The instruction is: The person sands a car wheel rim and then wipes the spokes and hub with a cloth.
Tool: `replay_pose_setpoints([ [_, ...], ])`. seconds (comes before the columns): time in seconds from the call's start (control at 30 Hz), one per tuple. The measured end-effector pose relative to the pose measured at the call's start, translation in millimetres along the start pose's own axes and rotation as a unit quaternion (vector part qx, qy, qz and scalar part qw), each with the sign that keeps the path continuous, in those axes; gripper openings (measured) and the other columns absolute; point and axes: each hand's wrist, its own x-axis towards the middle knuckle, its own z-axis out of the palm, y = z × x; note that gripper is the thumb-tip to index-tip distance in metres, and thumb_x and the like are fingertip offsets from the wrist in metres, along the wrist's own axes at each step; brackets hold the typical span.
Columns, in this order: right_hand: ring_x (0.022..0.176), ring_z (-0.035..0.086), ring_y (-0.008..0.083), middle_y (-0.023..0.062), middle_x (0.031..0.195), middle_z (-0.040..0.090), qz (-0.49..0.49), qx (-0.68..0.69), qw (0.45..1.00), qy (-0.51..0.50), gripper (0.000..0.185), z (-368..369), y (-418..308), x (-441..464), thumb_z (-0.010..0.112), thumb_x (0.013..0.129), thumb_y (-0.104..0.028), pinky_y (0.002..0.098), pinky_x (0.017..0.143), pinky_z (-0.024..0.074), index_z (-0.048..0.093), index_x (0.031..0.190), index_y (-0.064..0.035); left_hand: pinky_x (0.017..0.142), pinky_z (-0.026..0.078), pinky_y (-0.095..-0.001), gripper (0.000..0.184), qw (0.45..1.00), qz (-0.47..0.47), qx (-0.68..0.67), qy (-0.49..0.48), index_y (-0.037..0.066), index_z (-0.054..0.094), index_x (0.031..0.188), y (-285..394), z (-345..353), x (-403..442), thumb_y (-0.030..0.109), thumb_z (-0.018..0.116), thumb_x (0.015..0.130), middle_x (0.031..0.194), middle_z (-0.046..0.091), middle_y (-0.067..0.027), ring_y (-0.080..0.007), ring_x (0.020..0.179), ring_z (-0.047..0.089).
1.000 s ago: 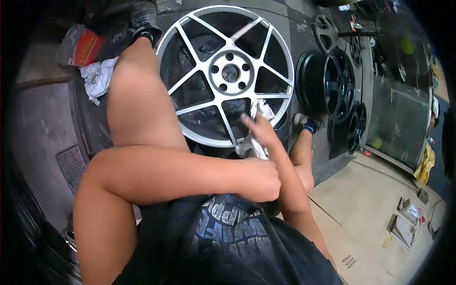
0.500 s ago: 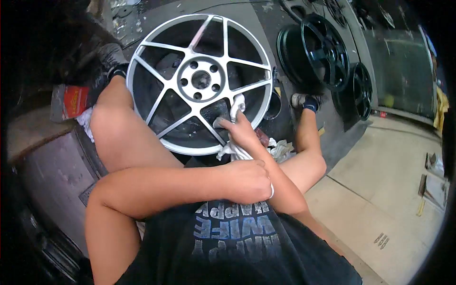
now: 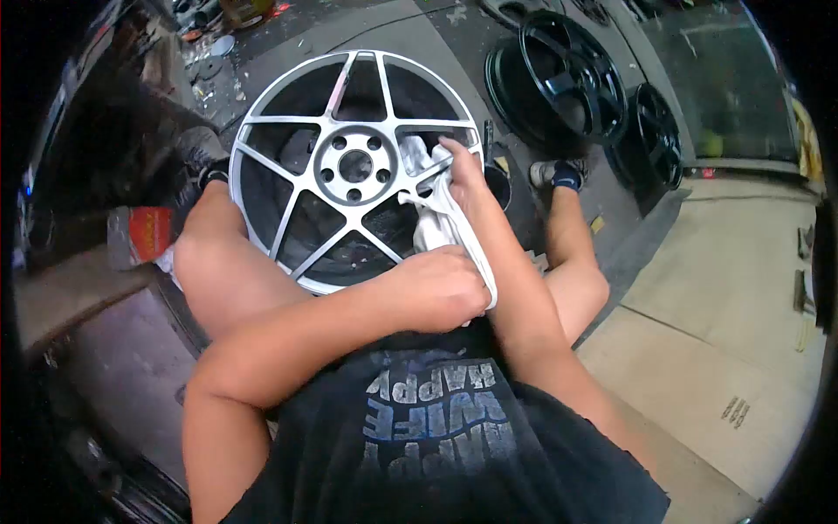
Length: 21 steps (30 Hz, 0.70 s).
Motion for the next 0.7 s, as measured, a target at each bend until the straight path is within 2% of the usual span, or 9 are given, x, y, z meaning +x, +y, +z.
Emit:
replay_pose_setpoints([
  [0.07, 0.091, 0.073, 0.0357, 0.0203, 0.105, 0.073, 0.019, 0.059, 0.998, -0.017, 0.031, -10, 0, -6, 0.059, 0.099, -0.024, 0.0540, 0.084, 0.0609, 0.065, 0.115, 0.0018, 0.076, 0.053, -0.0433, 0.018, 1.000, 0.001, -0.007, 0.009, 0.006, 0.069, 0.074, 0, 12, -1, 0.022, 0.071, 0.081, 0.076, 0.071, -0.0121, -0.0309, 0.080, 0.071],
  [0.1, 0.091, 0.073, 0.0348, 0.0195, 0.106, 0.073, 0.035, 0.064, 0.997, -0.027, 0.031, -11, 1, -10, 0.060, 0.098, -0.023, 0.0521, 0.084, 0.0609, 0.065, 0.117, 0.0015, 0.075, 0.054, -0.0446, 0.016, 0.999, -0.004, -0.012, -0.032, 0.006, 0.071, 0.073, -1, 18, 0, 0.021, 0.071, 0.080, 0.075, 0.072, -0.0129, -0.0319, 0.078, 0.072],
  [0.17, 0.092, 0.073, 0.0341, 0.0186, 0.106, 0.073, -0.020, 0.057, 0.998, -0.014, 0.030, -5, 0, -27, 0.061, 0.097, -0.022, 0.0500, 0.086, 0.0605, 0.065, 0.116, 0.0010, 0.074, 0.055, -0.0459, 0.014, 0.998, -0.026, -0.024, -0.053, 0.006, 0.073, 0.073, 3, 21, -3, 0.019, 0.071, 0.078, 0.075, 0.072, -0.0138, -0.0329, 0.077, 0.072],
  [0.23, 0.098, 0.072, 0.0353, 0.0187, 0.109, 0.072, -0.066, 0.026, 0.997, -0.016, 0.031, -4, 1, -43, 0.058, 0.098, -0.019, 0.0535, 0.089, 0.0596, 0.063, 0.119, 0.0031, 0.076, 0.057, -0.0457, 0.011, 0.996, 0.019, 0.022, -0.088, 0.007, 0.078, 0.078, 12, 21, -10, 0.012, 0.068, 0.075, 0.084, 0.076, -0.0143, -0.0335, 0.085, 0.074],
  [0.37, 0.102, 0.071, 0.0345, 0.0184, 0.114, 0.071, 0.055, 0.058, 0.995, -0.066, 0.035, -27, -34, -60, 0.056, 0.098, -0.021, 0.0517, 0.093, 0.0578, 0.063, 0.121, 0.0046, 0.076, 0.057, -0.0456, 0.012, 1.000, 0.020, -0.019, 0.001, 0.008, 0.078, 0.077, 28, 12, -25, 0.014, 0.069, 0.075, 0.082, 0.076, -0.0140, -0.0325, 0.085, 0.075],
  [0.43, 0.105, 0.070, 0.0338, 0.0181, 0.117, 0.070, -0.073, -0.004, 0.997, -0.018, 0.037, -53, -74, -61, 0.055, 0.100, -0.023, 0.0507, 0.094, 0.0569, 0.062, 0.123, 0.0052, 0.076, 0.057, -0.0455, 0.012, 0.998, 0.029, -0.031, 0.041, 0.008, 0.078, 0.075, 33, 3, -26, 0.015, 0.068, 0.074, 0.081, 0.075, -0.0141, -0.0318, 0.083, 0.075],
  [0.53, 0.109, 0.069, 0.0327, 0.0176, 0.121, 0.069, -0.303, -0.128, 0.944, 0.028, 0.041, -62, -148, -79, 0.052, 0.101, -0.025, 0.0493, 0.096, 0.0555, 0.062, 0.126, 0.0061, 0.077, 0.052, -0.0413, 0.016, 0.990, 0.053, -0.021, 0.130, 0.006, 0.072, 0.064, 39, -13, -30, 0.018, 0.067, 0.073, 0.067, 0.070, -0.0133, -0.0319, 0.073, 0.072],
  [0.63, 0.110, 0.068, 0.0292, 0.0157, 0.122, 0.069, -0.348, -0.189, 0.915, -0.075, 0.044, 9, -163, -133, 0.048, 0.106, -0.031, 0.0432, 0.100, 0.0534, 0.062, 0.131, 0.0026, 0.078, 0.052, -0.0414, 0.015, 0.984, 0.081, -0.036, 0.157, 0.006, 0.072, 0.066, 44, -17, -26, 0.017, 0.067, 0.074, 0.068, 0.071, -0.0134, -0.0319, 0.073, 0.072],
  [0.7, 0.109, 0.068, 0.0282, 0.0160, 0.122, 0.069, -0.331, -0.289, 0.895, -0.077, 0.043, 33, -139, -127, 0.045, 0.108, -0.030, 0.0421, 0.099, 0.0532, 0.062, 0.131, 0.0017, 0.077, 0.053, -0.0439, 0.015, 0.983, 0.091, -0.059, 0.145, 0.005, 0.074, 0.069, 46, -21, -26, 0.016, 0.066, 0.076, 0.072, 0.072, -0.0143, -0.0325, 0.075, 0.073],
])
